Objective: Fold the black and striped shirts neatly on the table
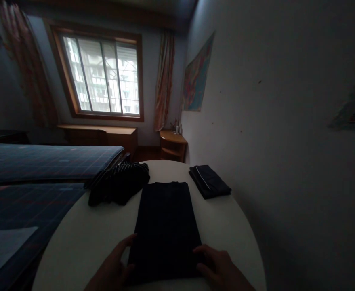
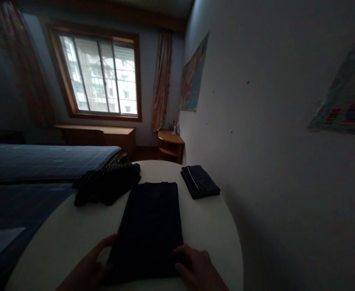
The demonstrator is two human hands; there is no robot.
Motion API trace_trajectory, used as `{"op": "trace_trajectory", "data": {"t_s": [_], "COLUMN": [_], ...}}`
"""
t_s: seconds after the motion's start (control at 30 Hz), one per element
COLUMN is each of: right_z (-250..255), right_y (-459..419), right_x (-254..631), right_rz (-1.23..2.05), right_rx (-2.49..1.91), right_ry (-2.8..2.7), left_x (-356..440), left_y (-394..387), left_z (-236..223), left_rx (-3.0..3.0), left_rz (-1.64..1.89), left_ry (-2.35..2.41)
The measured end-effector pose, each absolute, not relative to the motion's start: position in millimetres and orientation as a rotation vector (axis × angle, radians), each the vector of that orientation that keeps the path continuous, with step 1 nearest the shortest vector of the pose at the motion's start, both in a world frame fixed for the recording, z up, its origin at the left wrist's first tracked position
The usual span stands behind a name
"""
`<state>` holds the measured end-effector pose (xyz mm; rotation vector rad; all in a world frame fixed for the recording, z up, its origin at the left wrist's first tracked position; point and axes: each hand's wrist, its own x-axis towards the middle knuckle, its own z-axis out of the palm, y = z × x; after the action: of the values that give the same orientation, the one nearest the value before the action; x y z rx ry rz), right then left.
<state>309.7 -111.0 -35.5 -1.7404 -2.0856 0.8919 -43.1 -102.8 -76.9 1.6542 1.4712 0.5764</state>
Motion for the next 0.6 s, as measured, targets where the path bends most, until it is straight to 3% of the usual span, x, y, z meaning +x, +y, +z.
{"op": "trace_trajectory", "data": {"t_s": [0.2,0.37,0.47,0.6], "right_z": [-14,10,11,-11], "right_y": [-119,-104,-92,-85], "right_x": [315,296,268,251], "right_rz": [0.932,0.596,0.471,0.581], "right_rx": [-1.726,-1.900,-1.714,-1.316], "right_ry": [-2.247,-2.271,-2.294,-2.594], "left_x": [-51,-27,-1,11], "left_y": [-115,-100,-86,-70], "left_z": [-72,-52,-48,-69], "left_rx": [1.915,2.249,2.545,2.766], "left_rz": [0.556,0.622,0.626,0.505], "left_ry": [1.503,1.630,1.453,1.332]}}
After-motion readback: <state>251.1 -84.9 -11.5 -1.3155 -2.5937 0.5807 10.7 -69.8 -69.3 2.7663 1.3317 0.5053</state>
